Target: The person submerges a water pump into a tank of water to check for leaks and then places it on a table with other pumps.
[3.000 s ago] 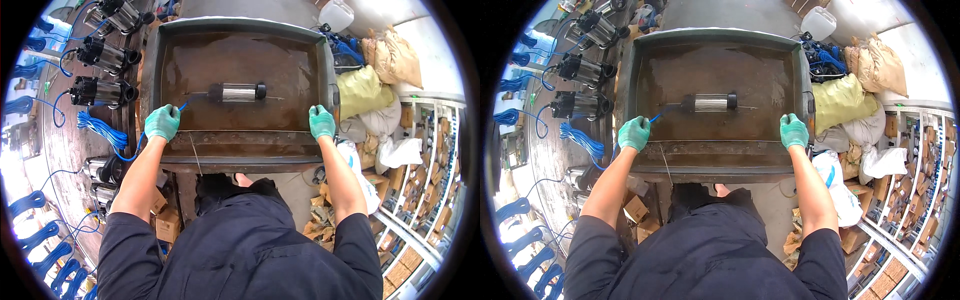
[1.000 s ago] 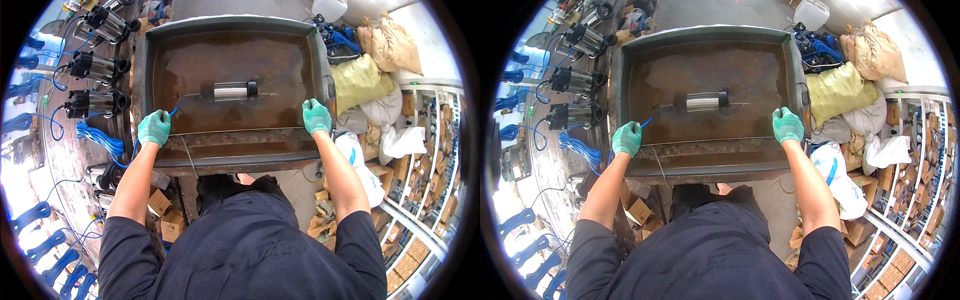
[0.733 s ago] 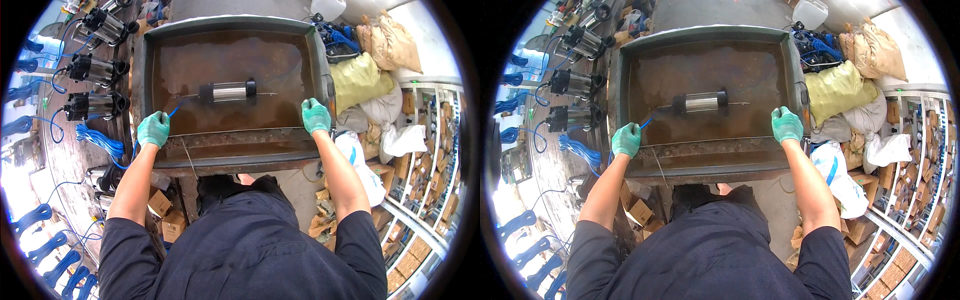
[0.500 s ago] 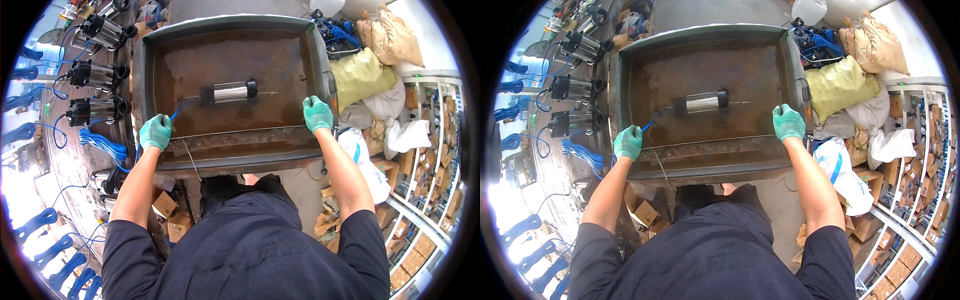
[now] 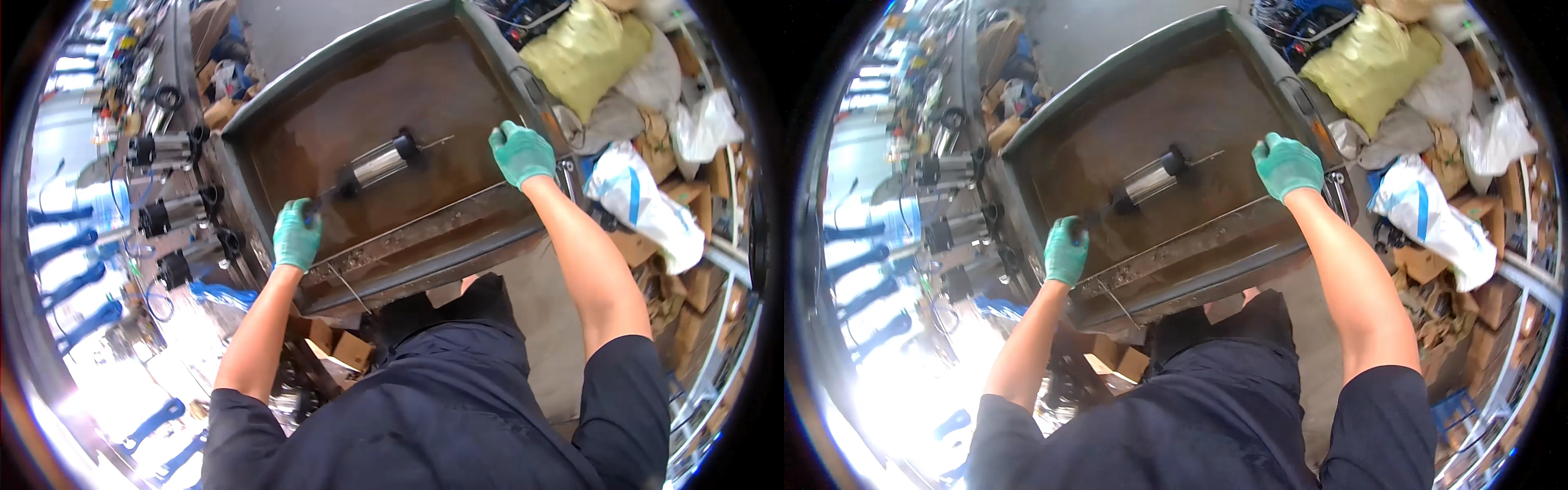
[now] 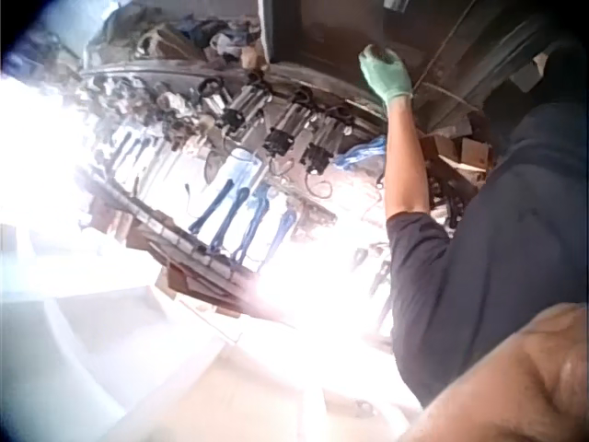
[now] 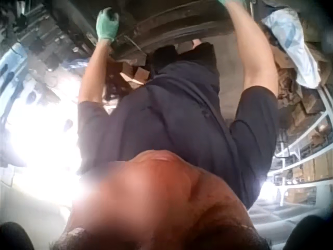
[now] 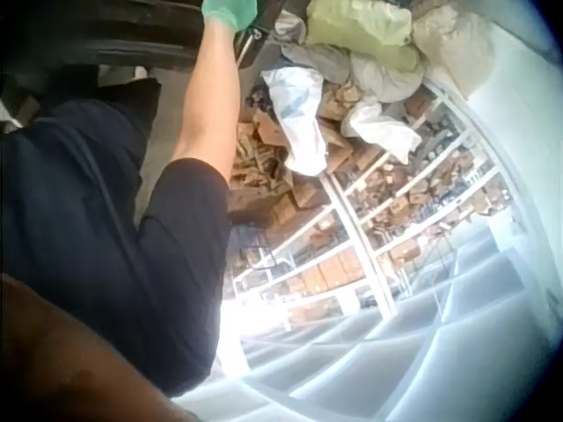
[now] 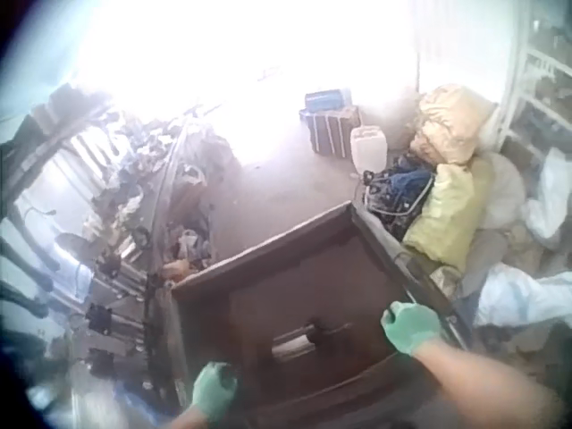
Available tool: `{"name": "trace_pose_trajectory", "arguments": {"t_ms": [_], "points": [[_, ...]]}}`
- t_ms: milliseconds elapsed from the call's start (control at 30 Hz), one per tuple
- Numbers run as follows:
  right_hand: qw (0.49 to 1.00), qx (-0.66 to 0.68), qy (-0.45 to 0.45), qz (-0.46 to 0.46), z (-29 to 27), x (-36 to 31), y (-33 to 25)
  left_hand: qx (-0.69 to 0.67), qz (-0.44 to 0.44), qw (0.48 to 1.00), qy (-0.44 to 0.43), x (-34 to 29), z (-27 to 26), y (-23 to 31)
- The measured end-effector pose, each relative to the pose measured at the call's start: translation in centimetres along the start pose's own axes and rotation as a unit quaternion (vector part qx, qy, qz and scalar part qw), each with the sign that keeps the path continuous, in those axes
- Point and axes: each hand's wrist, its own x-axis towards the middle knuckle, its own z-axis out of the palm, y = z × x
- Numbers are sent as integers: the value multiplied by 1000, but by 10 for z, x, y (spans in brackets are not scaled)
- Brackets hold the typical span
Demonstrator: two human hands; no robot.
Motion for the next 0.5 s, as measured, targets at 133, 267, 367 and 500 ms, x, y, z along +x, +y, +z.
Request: {"name": "trace_pose_trajectory", "arguments": {"t_ms": [133, 267, 367, 500], "points": [[1000, 31, -5, 3, -4, 0, 1, -192, -48, 976, -88, 67, 30, 79], [999, 43, 1, 4, -3, -2, 4, -214, -223, 913, -265, 130, 75, 134], [999, 50, -8, 8, -4, -4, 4, -285, -316, 857, -292, 148, 96, 157], [998, 63, -6, 10, -4, -4, 6, -335, -356, 822, -293, 160, 110, 158]]}}
